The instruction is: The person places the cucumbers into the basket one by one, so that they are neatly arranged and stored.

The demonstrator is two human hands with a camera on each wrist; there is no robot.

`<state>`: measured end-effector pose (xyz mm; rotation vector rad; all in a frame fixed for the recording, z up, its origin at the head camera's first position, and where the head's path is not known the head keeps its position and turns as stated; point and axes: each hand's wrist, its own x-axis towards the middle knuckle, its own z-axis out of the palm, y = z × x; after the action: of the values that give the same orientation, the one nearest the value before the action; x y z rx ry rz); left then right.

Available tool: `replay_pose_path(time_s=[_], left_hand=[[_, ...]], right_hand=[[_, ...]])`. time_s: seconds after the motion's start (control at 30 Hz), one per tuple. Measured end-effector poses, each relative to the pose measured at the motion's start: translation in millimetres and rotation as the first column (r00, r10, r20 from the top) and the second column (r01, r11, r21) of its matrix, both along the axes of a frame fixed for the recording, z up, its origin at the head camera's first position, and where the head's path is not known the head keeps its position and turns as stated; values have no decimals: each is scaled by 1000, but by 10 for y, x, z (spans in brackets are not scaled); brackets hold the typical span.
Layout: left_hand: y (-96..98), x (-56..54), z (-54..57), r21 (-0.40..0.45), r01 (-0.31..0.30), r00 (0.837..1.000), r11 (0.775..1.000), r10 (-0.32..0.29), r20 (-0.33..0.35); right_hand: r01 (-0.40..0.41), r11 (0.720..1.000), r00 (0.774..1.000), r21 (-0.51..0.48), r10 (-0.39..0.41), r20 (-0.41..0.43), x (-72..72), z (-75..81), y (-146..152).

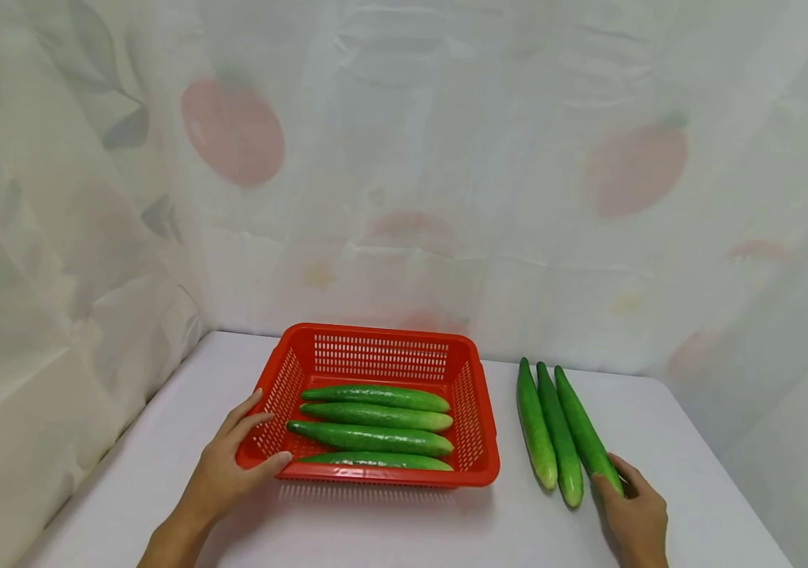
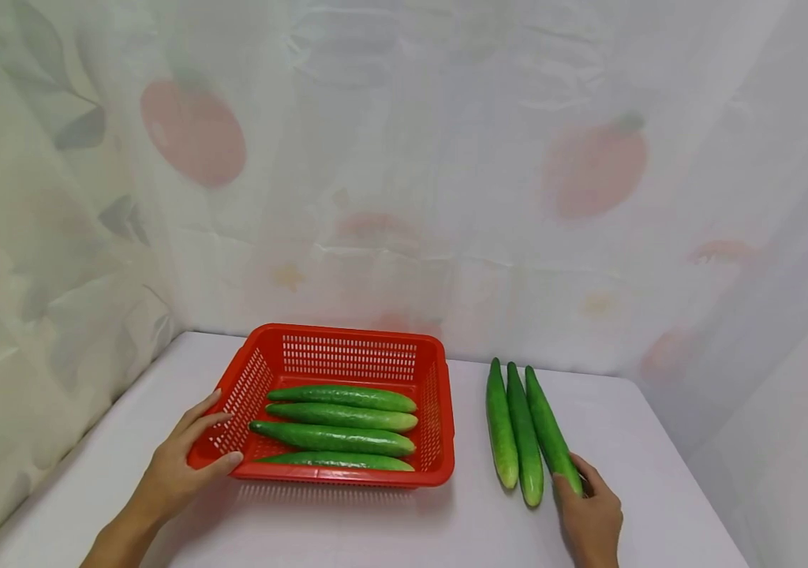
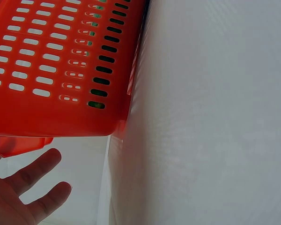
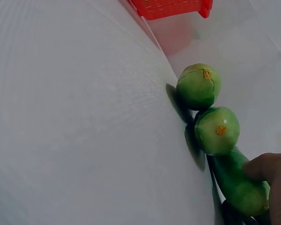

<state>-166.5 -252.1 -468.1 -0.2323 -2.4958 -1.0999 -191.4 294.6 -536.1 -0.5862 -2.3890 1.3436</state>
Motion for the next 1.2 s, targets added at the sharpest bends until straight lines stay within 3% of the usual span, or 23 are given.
replay_pose_path(time_s=[0.23, 0.53, 0.77, 0.9, 1.0, 1.2], left_hand=[[-6, -11, -13, 5, 4, 1000, 1000, -4, -5], [5, -9, -8, 3, -4, 1000, 1000, 4, -1], [1, -2, -6, -2, -6, 1000, 1000, 6, 2], [1, 0, -11, 3, -2, 1000, 1000, 2, -1], [-1, 1, -17, 11, 4, 1000, 1000, -4, -3], [-13, 5, -26, 12, -3, 1000, 1000, 3, 18]], right_hand=[[146, 985, 988, -91, -149, -31, 1, -2, 16], [269, 931, 959, -247, -282, -19, -10, 27, 29], [252, 904, 955, -344, -291, -64, 25, 100, 39], [204, 846, 942, -492, -307, -137, 23, 177, 21], [178, 826, 939, -535, -304, -158, 23, 247, 5], [167, 833, 945, -528, -287, -154, 11, 376, -17]])
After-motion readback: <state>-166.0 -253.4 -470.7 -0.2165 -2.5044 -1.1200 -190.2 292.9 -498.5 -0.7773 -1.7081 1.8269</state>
